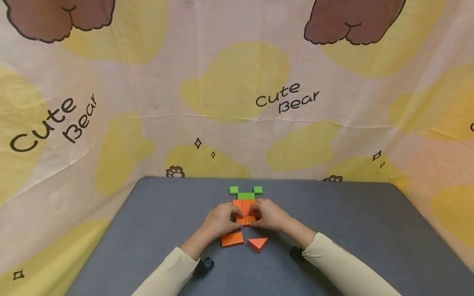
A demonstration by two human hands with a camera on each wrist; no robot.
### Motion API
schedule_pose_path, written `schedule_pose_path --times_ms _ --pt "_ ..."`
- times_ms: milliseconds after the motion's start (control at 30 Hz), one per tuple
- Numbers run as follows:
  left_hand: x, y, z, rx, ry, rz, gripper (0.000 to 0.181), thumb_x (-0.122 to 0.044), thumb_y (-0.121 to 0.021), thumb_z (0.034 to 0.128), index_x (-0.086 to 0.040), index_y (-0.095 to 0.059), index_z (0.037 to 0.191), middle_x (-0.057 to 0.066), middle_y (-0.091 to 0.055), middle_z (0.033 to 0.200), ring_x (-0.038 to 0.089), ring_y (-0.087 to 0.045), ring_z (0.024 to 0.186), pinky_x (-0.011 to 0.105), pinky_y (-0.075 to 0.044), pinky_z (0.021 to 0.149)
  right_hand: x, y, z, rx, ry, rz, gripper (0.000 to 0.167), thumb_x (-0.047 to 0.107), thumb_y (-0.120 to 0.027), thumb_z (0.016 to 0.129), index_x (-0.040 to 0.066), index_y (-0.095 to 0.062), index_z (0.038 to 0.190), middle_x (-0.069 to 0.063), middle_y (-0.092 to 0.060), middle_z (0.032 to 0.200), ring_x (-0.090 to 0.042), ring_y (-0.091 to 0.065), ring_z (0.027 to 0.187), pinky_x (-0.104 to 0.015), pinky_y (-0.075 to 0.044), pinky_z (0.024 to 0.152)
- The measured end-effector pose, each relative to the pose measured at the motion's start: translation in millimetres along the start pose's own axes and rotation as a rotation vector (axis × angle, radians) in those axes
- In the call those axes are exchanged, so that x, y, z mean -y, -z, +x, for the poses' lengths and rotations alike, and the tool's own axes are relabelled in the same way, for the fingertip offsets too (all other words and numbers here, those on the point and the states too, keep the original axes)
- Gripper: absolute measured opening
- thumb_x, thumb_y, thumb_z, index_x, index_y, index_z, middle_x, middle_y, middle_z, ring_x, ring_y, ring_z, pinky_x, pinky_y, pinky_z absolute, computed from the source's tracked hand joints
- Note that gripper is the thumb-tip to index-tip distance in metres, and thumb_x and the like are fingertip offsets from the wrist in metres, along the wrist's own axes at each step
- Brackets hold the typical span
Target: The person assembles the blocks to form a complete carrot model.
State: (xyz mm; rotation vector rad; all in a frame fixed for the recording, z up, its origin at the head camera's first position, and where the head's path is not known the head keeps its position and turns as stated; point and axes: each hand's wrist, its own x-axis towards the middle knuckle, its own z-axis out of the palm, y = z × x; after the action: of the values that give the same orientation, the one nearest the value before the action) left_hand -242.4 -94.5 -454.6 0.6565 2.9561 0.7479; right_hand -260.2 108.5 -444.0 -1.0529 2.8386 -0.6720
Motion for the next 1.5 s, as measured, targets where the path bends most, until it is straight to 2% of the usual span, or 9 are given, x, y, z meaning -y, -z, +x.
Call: schedule_pose_path --times_ms 167,333,500,700,867,1033,1200,1500 --pt "-0.5 5.0 -8.4 -0.009 -0.026 -0.036 0.018 -0.027 -0.077 0.0791 -0.019 -0.075 0.095 -0.006 -0.063 0.088 0.007 -0.057 0.077 0.025 -0.048 0.068 -1.9 3.3 -5.4 -0.019 -0.002 0.018 0.027 0.017 -0.082 0.074 0.007 -0.071 0.097 -0.001 -0.065 0.088 -0.012 -0.055 0.077 -0.024 -0.049 0.068" --pt "0.9 13.0 -28.7 0.005 -0.06 -0.041 0.012 -0.027 -0.073 0.0833 -0.02 -0.074 0.093 -0.009 -0.063 0.087 0.006 -0.058 0.076 0.024 -0.048 0.066 -1.5 8.3 -17.7 -0.01 -0.003 0.044 0.022 0.019 -0.079 0.077 0.01 -0.07 0.096 0.001 -0.064 0.086 -0.011 -0.055 0.075 -0.022 -0.048 0.067" --pt "3.6 18.0 -49.1 0.006 -0.083 -0.02 0.014 -0.03 -0.076 0.0801 -0.021 -0.074 0.091 -0.01 -0.063 0.087 0.006 -0.058 0.077 0.027 -0.05 0.067 1.0 12.0 -35.7 0.028 0.018 0.09 0.02 0.024 -0.076 0.081 0.014 -0.071 0.098 0.005 -0.066 0.088 -0.01 -0.056 0.075 -0.021 -0.048 0.068" --pt "8.7 17.7 -62.7 0.015 -0.039 0.035 0.022 -0.035 -0.079 0.0754 -0.023 -0.074 0.094 -0.011 -0.062 0.087 0.005 -0.056 0.077 0.028 -0.05 0.067 7.8 12.0 -50.8 0.101 0.058 0.178 0.022 0.026 -0.076 0.082 0.015 -0.071 0.1 0.005 -0.067 0.093 -0.007 -0.058 0.079 -0.022 -0.051 0.072" --pt "11.7 14.0 -63.7 0.035 0.004 0.035 0.026 -0.035 -0.081 0.0727 -0.023 -0.074 0.095 -0.011 -0.061 0.085 0.005 -0.053 0.074 0.027 -0.047 0.065 13.4 8.1 -56.2 0.124 0.069 0.177 0.02 0.026 -0.078 0.079 0.018 -0.071 0.096 0.009 -0.064 0.091 -0.002 -0.056 0.08 -0.021 -0.05 0.072" --pt "12.0 11.5 -60.5 0.048 0.006 0.048 0.024 -0.034 -0.081 0.0724 -0.023 -0.074 0.093 -0.012 -0.061 0.084 0.004 -0.053 0.074 0.027 -0.048 0.066 17.2 4.8 -58.1 0.125 0.045 0.129 0.02 0.025 -0.079 0.078 0.019 -0.071 0.096 0.011 -0.063 0.089 0.0 -0.054 0.079 -0.02 -0.049 0.072" --pt "9.2 10.9 -55.9 0.053 -0.022 0.064 0.021 -0.031 -0.08 0.0718 -0.023 -0.073 0.09 -0.013 -0.06 0.082 0.003 -0.052 0.073 0.027 -0.048 0.064 19.9 4.1 -60.2 0.109 0.031 0.084 0.02 0.026 -0.079 0.077 0.019 -0.071 0.095 0.012 -0.062 0.088 0.0 -0.053 0.078 -0.02 -0.048 0.071" --pt "-1.9 6.3 -39.6 0.003 -0.094 0.08 0.021 -0.026 -0.079 0.0712 -0.021 -0.073 0.091 -0.011 -0.06 0.085 0.005 -0.049 0.072 0.025 -0.045 0.063 21.9 3.8 -63.7 0.064 0.052 0.023 0.02 0.026 -0.079 0.076 0.021 -0.071 0.093 0.013 -0.061 0.086 -0.001 -0.051 0.077 -0.02 -0.047 0.069"
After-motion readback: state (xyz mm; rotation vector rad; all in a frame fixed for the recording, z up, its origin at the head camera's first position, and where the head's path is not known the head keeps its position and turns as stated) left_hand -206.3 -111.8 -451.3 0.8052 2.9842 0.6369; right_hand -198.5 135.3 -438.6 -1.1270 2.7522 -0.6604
